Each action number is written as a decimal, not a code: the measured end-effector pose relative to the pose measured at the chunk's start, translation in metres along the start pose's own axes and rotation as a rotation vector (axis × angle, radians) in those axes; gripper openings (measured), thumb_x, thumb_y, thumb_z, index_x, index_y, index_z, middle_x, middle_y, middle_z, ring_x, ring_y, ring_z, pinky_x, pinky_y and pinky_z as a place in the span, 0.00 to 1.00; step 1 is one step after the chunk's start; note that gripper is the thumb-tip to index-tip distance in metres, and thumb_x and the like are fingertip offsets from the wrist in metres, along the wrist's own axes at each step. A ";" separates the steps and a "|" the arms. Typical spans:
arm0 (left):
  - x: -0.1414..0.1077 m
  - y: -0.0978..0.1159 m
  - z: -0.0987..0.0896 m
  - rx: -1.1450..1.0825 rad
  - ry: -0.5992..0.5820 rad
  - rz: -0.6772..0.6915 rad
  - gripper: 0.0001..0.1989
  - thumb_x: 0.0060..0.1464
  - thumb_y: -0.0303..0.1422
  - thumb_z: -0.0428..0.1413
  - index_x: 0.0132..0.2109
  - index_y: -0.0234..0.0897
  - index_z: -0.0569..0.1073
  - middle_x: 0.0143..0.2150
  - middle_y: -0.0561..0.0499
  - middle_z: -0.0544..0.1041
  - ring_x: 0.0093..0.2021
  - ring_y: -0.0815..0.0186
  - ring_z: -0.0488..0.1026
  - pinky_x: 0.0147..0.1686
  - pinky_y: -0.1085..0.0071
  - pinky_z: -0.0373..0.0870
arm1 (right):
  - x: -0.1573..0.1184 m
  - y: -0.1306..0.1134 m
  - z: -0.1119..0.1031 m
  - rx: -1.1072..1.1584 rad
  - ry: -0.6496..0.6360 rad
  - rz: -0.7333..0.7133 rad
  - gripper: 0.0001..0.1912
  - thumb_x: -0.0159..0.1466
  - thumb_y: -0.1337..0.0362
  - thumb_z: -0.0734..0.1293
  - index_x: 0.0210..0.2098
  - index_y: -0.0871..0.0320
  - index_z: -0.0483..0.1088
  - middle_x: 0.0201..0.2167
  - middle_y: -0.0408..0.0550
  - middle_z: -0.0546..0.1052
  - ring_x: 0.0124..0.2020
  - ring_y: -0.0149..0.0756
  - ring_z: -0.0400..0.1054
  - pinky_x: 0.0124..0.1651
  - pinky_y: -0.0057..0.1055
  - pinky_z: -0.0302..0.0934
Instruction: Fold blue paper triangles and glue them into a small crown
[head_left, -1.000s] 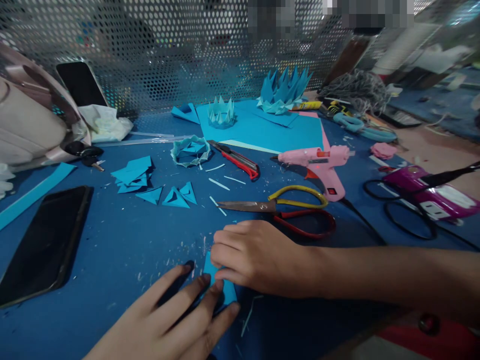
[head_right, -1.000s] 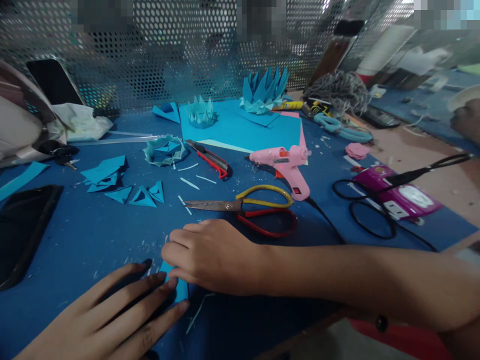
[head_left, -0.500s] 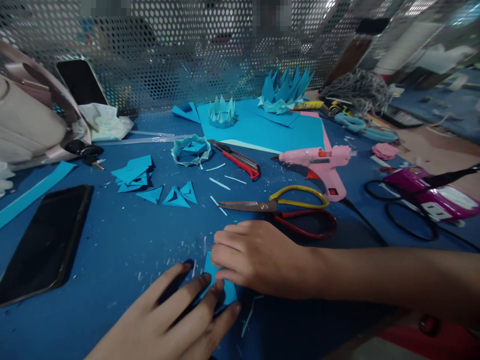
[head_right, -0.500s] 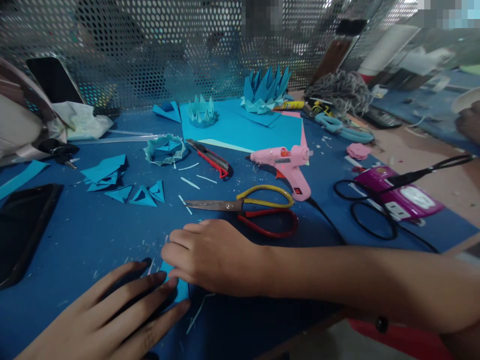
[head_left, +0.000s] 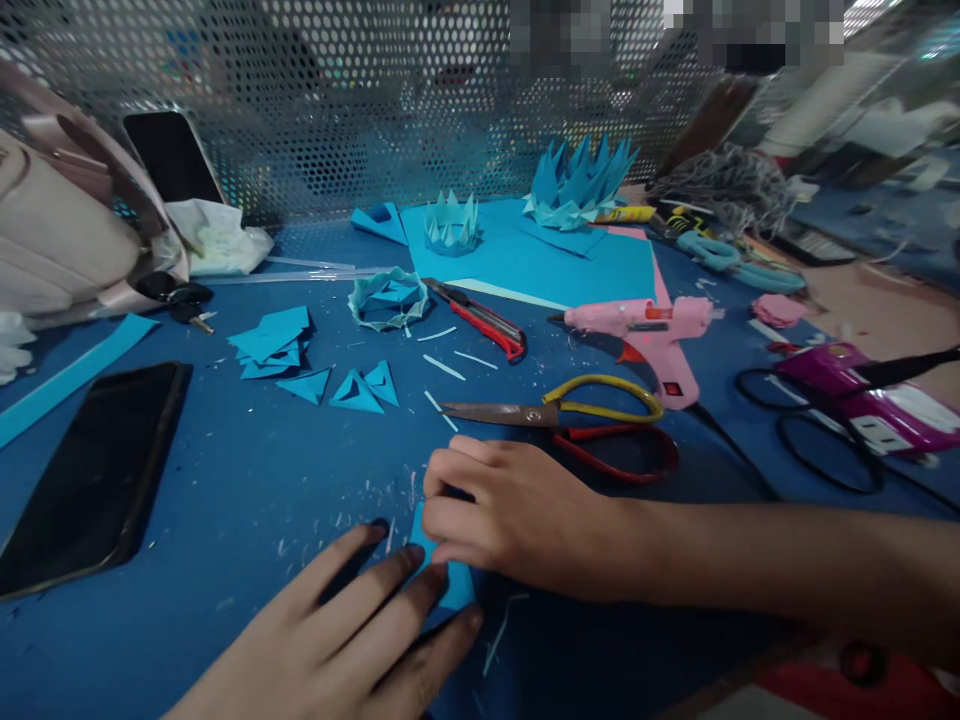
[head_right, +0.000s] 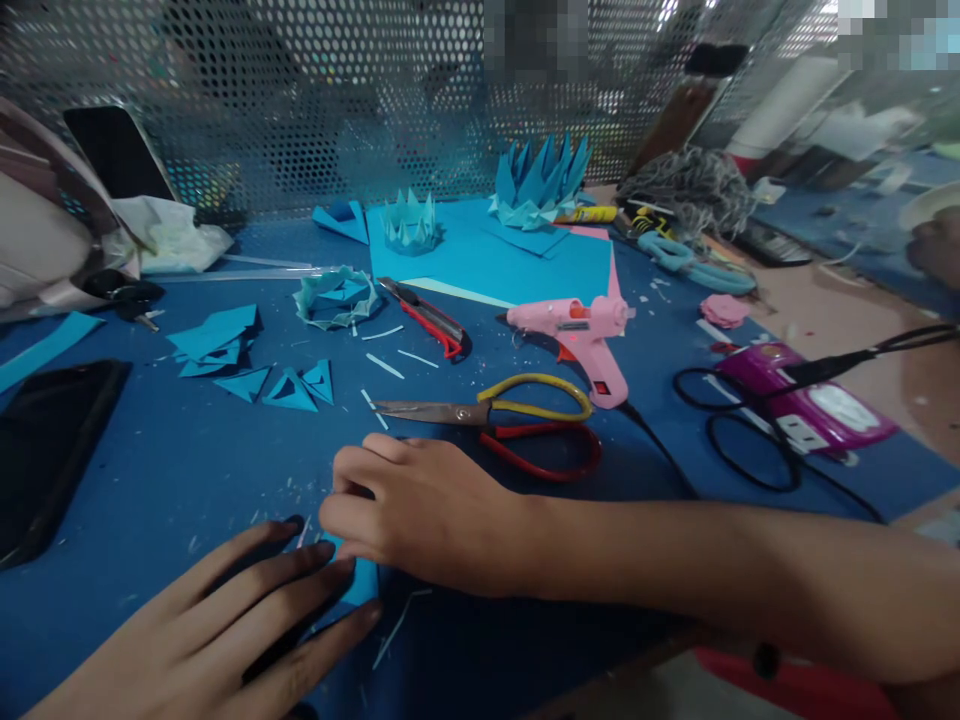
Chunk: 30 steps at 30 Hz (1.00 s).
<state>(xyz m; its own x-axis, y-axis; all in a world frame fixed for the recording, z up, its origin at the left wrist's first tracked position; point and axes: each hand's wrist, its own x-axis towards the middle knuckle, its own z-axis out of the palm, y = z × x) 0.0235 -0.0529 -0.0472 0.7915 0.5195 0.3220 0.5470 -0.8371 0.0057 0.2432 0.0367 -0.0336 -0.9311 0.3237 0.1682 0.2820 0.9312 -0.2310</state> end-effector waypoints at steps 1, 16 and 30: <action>0.000 0.000 0.001 0.001 0.002 -0.006 0.17 0.65 0.37 0.55 0.60 0.51 0.71 0.51 0.59 0.78 0.53 0.66 0.70 0.70 0.61 0.39 | 0.000 0.000 0.001 -0.004 -0.010 0.002 0.09 0.71 0.59 0.63 0.39 0.58 0.70 0.40 0.48 0.71 0.38 0.38 0.62 0.36 0.33 0.60; 0.002 0.000 -0.001 -0.008 0.023 0.003 0.14 0.68 0.39 0.51 0.57 0.48 0.74 0.47 0.58 0.80 0.52 0.67 0.71 0.70 0.62 0.41 | 0.002 -0.002 0.005 -0.060 -0.094 0.054 0.11 0.73 0.58 0.60 0.43 0.57 0.70 0.42 0.49 0.70 0.39 0.37 0.65 0.35 0.33 0.61; 0.005 -0.001 -0.007 -0.017 -0.021 -0.015 0.20 0.68 0.46 0.49 0.57 0.41 0.74 0.47 0.57 0.79 0.51 0.66 0.70 0.69 0.64 0.40 | 0.002 -0.002 0.006 -0.063 -0.078 0.047 0.09 0.72 0.61 0.61 0.43 0.57 0.70 0.41 0.49 0.70 0.38 0.37 0.65 0.35 0.32 0.60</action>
<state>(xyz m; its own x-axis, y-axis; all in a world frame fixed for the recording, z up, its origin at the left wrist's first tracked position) 0.0243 -0.0507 -0.0388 0.7886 0.5355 0.3022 0.5545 -0.8318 0.0269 0.2395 0.0341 -0.0388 -0.9310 0.3554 0.0833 0.3374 0.9249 -0.1753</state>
